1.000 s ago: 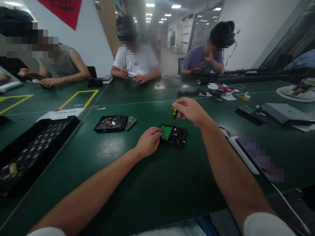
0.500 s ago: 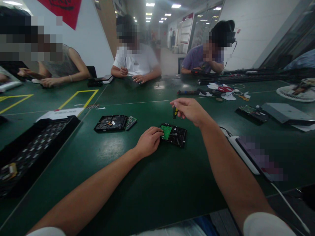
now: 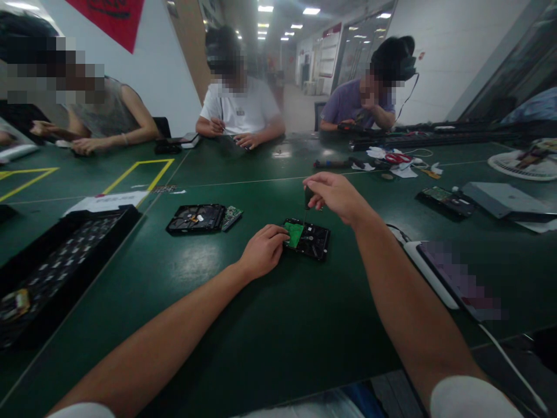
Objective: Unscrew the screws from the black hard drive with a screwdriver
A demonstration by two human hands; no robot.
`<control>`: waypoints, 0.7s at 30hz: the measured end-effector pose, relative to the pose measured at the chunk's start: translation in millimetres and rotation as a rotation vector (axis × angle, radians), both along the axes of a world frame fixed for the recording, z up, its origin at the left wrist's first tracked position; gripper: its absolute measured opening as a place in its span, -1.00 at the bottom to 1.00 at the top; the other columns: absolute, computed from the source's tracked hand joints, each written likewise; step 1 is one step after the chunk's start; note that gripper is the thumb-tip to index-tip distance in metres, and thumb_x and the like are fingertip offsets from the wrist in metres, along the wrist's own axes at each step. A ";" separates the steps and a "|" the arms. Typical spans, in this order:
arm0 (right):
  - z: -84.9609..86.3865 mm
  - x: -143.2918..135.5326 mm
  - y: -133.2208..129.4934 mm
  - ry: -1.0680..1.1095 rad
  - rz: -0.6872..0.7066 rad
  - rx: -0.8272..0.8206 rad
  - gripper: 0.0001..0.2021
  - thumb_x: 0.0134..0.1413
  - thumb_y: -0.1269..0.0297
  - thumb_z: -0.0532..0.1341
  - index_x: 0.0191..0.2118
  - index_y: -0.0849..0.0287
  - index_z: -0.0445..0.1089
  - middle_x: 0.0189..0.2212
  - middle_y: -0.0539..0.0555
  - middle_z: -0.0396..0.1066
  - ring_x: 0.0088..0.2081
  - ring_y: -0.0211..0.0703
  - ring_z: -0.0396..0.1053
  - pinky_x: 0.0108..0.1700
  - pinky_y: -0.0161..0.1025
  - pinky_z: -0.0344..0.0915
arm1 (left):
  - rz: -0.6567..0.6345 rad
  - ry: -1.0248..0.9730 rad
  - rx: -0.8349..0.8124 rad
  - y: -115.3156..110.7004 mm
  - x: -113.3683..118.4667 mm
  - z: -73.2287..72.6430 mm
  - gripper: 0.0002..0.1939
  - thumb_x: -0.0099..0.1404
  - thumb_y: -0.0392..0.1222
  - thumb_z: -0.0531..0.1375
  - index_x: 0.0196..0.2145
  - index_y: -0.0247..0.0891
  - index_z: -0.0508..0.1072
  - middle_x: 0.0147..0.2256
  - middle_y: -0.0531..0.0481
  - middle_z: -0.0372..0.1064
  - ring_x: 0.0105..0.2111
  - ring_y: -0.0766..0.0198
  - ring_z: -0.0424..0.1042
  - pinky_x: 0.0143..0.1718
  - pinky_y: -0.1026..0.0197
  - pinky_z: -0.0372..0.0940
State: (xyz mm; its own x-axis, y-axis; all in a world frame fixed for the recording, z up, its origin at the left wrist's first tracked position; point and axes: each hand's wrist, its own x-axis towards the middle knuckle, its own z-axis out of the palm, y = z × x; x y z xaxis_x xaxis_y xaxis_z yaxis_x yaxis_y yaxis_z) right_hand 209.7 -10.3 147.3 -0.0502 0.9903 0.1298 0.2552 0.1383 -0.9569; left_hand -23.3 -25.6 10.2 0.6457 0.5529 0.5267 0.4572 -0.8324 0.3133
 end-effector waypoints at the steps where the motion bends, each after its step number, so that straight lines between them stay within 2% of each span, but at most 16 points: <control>1: 0.2 0.2 0.3 -0.005 0.003 -0.002 -0.90 0.37 0.29 0.26 -0.20 0.16 0.49 -0.41 0.03 0.50 -0.52 -0.31 0.46 -0.55 -0.39 0.29 | -0.001 -0.001 0.001 0.0 0.0 0.0 -0.67 0.39 -0.40 0.10 0.02 -0.20 0.51 0.01 -0.18 0.47 0.07 0.02 0.45 0.12 -0.14 0.43; 6: 1.8 2.5 -2.3 -0.084 0.048 0.053 -0.85 0.36 0.23 0.28 -0.26 0.14 0.52 -0.53 -0.02 0.43 -0.55 -0.32 0.36 -0.55 -0.38 0.23 | -0.002 -0.003 0.008 -0.4 0.0 -0.1 -0.68 0.39 -0.40 0.09 0.01 -0.20 0.51 0.01 -0.18 0.47 0.06 0.03 0.44 0.13 -0.14 0.42; 13: 0.6 1.7 -4.3 -0.094 -0.043 0.064 -0.79 0.26 0.19 0.39 -0.27 0.13 0.37 -0.51 -0.03 0.44 -0.58 -0.32 0.36 -0.64 -0.40 0.17 | 0.001 0.004 0.006 -0.3 -0.3 0.1 -0.69 0.41 -0.39 0.09 0.02 -0.22 0.51 0.01 -0.20 0.47 0.06 0.01 0.44 0.11 -0.15 0.43; 19: 2.2 0.6 -3.3 -0.040 0.008 0.044 -0.91 0.37 0.31 0.26 -0.21 0.17 0.46 -0.38 0.05 0.51 -0.55 -0.31 0.45 -0.61 -0.39 0.24 | -0.008 -0.004 0.006 -0.7 -0.3 0.6 -0.69 0.41 -0.40 0.08 0.01 -0.22 0.50 0.01 -0.20 0.47 0.06 0.03 0.44 0.12 -0.14 0.43; 21: 2.3 0.3 -2.1 -0.026 0.007 0.024 -0.90 0.39 0.33 0.23 -0.20 0.18 0.48 -0.40 0.05 0.52 -0.54 -0.31 0.46 -0.59 -0.40 0.26 | -0.008 -0.002 0.008 -0.9 -0.2 0.8 -0.69 0.41 -0.40 0.09 0.01 -0.23 0.50 0.01 -0.20 0.47 0.06 0.03 0.44 0.12 -0.14 0.43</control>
State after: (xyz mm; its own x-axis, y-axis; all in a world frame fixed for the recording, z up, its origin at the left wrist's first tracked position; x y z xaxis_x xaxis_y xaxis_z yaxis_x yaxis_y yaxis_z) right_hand 210.0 -12.4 149.6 -0.0612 0.9865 0.1517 0.2790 0.1629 -0.9464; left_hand -23.5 -26.5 11.0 0.6487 0.5439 0.5324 0.4501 -0.8382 0.3079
